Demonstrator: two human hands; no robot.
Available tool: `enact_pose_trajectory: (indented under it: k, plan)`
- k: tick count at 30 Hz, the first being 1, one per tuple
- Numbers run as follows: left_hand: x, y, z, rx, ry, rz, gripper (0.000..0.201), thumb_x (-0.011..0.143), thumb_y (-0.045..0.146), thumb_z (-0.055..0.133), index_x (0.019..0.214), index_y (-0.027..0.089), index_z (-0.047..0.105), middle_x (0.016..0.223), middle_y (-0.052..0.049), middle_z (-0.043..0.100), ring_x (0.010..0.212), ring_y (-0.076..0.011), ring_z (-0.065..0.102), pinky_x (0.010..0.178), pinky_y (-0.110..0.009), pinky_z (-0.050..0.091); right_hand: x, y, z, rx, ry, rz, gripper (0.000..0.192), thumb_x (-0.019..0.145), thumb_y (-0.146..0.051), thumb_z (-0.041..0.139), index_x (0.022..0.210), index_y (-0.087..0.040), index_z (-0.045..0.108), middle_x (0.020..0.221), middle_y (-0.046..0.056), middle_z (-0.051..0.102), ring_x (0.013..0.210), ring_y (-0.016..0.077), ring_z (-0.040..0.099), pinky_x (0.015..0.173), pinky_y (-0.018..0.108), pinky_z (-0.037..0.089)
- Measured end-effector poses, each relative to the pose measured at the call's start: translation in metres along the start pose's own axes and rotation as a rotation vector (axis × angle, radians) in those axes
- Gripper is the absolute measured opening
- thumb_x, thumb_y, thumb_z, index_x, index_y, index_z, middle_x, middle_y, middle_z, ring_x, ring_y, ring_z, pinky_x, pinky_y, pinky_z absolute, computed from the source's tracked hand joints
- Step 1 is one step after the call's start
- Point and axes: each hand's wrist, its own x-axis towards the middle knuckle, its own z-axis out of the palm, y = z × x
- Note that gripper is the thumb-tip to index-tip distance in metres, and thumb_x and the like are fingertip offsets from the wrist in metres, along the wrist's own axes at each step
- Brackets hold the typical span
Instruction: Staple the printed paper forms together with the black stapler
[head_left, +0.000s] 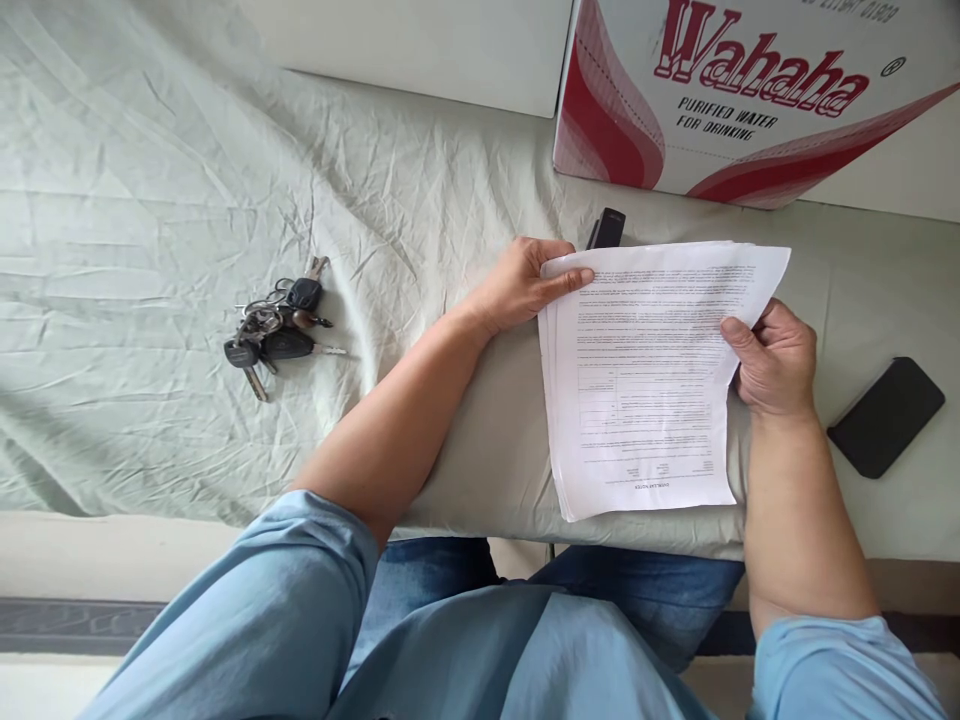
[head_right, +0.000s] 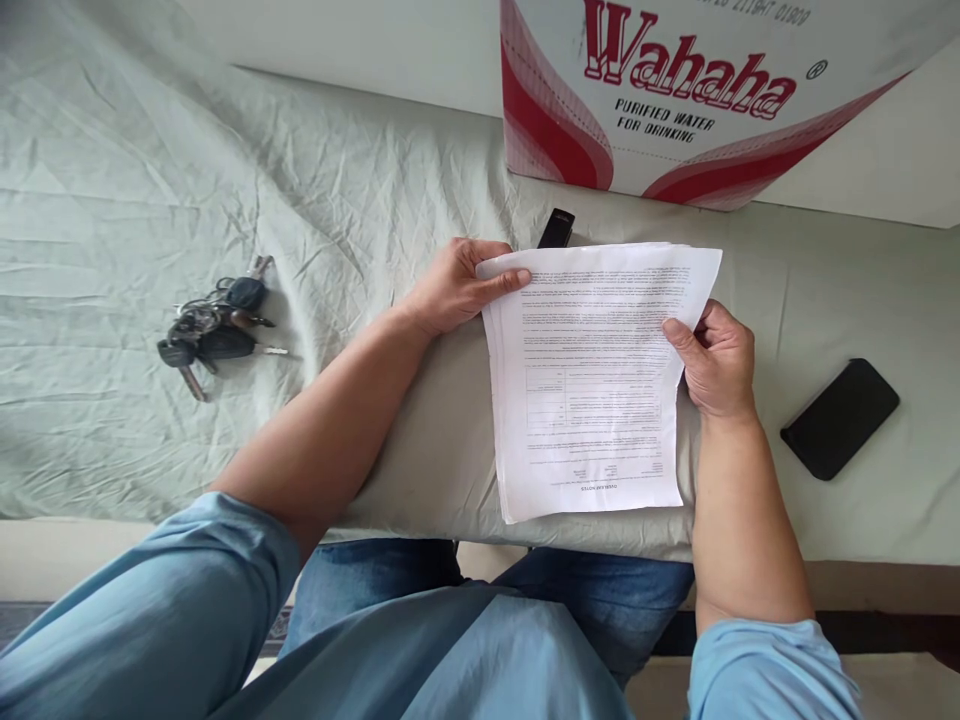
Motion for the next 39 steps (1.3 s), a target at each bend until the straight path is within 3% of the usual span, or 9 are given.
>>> enact_pose_trajectory:
  k: [5,11,15,17,21,27,30,35,39]
  plan:
    - [0.010,-0.023,0.001,-0.201,0.270,0.025,0.073,0.093,0.090,0.086,0.083,0.022,0.061,0.078,0.000,0.058,0.084,-0.0192,0.076,0.072,-0.030,0.063,0.001,-0.004,-0.006,0.032,-0.054,0.029,0.061,0.077,-0.077,0.104,0.110,-0.028,0.090,0.100,0.004,0.089,0.099,0.0294,0.086,0.103,0.049,0.071]
    - [0.027,-0.048,-0.014,-0.452,0.589,0.026,0.064,0.097,0.085,0.086,0.112,0.023,0.074,0.110,-0.006,0.078,0.140,-0.0365,0.081,0.113,-0.049,0.071,0.005,-0.020,-0.003,0.343,-0.103,0.167,0.078,0.075,-0.094,0.093,0.120,-0.030,0.090,0.121,0.013,0.088,0.137,0.0438,0.081,0.108,0.060,0.072]
    - [0.029,-0.052,-0.021,-0.525,0.628,0.024,0.074,0.093,0.089,0.087,0.129,0.026,0.074,0.133,-0.011,0.084,0.157,-0.0391,0.072,0.124,-0.050,0.067,0.006,-0.021,0.001,0.402,-0.152,0.234,0.084,0.066,-0.087,0.103,0.127,-0.033,0.086,0.104,0.006,0.086,0.102,0.0307,0.082,0.086,0.046,0.073]
    - [0.029,-0.052,-0.019,-0.512,0.620,0.032,0.075,0.093,0.091,0.086,0.130,0.026,0.074,0.134,-0.011,0.084,0.159,-0.0396,0.071,0.125,-0.051,0.066,0.002,-0.020,0.006,0.337,-0.150,0.250,0.082,0.060,-0.069,0.115,0.126,-0.029,0.086,0.103,0.003,0.087,0.097,0.0254,0.081,0.092,0.042,0.074]
    - [0.025,-0.048,-0.016,-0.441,0.537,0.066,0.068,0.096,0.087,0.085,0.121,0.025,0.077,0.124,-0.008,0.083,0.159,-0.0422,0.072,0.123,-0.056,0.068,-0.005,-0.021,0.021,0.211,0.011,0.085,0.064,0.055,-0.030,0.117,0.112,-0.024,0.089,0.124,0.005,0.091,0.142,0.0297,0.078,0.140,0.050,0.054]
    - [0.008,-0.032,-0.038,-0.292,0.278,0.034,0.060,0.085,0.075,0.102,0.107,0.024,0.079,0.115,-0.004,0.083,0.148,-0.0460,0.080,0.116,-0.064,0.071,0.007,-0.036,0.013,0.261,0.233,-0.209,0.041,0.062,-0.042,0.110,0.092,-0.024,0.089,0.131,0.009,0.090,0.159,0.0427,0.071,0.144,0.069,0.047]
    - [0.001,-0.027,-0.048,-0.280,0.156,-0.001,0.071,0.074,0.079,0.107,0.108,0.022,0.082,0.114,-0.006,0.085,0.142,-0.0504,0.082,0.112,-0.066,0.074,0.008,-0.038,0.004,0.285,0.190,-0.264,0.049,0.060,-0.049,0.113,0.095,-0.025,0.090,0.143,0.011,0.087,0.160,0.0463,0.070,0.139,0.073,0.053]
    - [0.000,-0.028,-0.048,-0.200,0.008,-0.012,0.077,0.066,0.062,0.115,0.122,0.020,0.085,0.124,-0.012,0.088,0.147,-0.0561,0.078,0.117,-0.076,0.070,-0.001,-0.029,0.005,0.230,-0.015,-0.065,0.094,0.049,-0.041,0.120,0.135,-0.031,0.084,0.160,0.010,0.080,0.161,0.0418,0.070,0.138,0.070,0.056]
    - [0.001,-0.031,-0.047,-0.118,-0.033,0.026,0.073,0.074,0.069,0.108,0.124,0.019,0.086,0.130,-0.012,0.087,0.149,-0.0539,0.077,0.118,-0.075,0.069,0.002,-0.026,0.007,0.204,0.058,-0.126,0.102,0.050,-0.042,0.120,0.143,-0.033,0.080,0.166,0.008,0.075,0.167,0.0411,0.064,0.143,0.071,0.050]
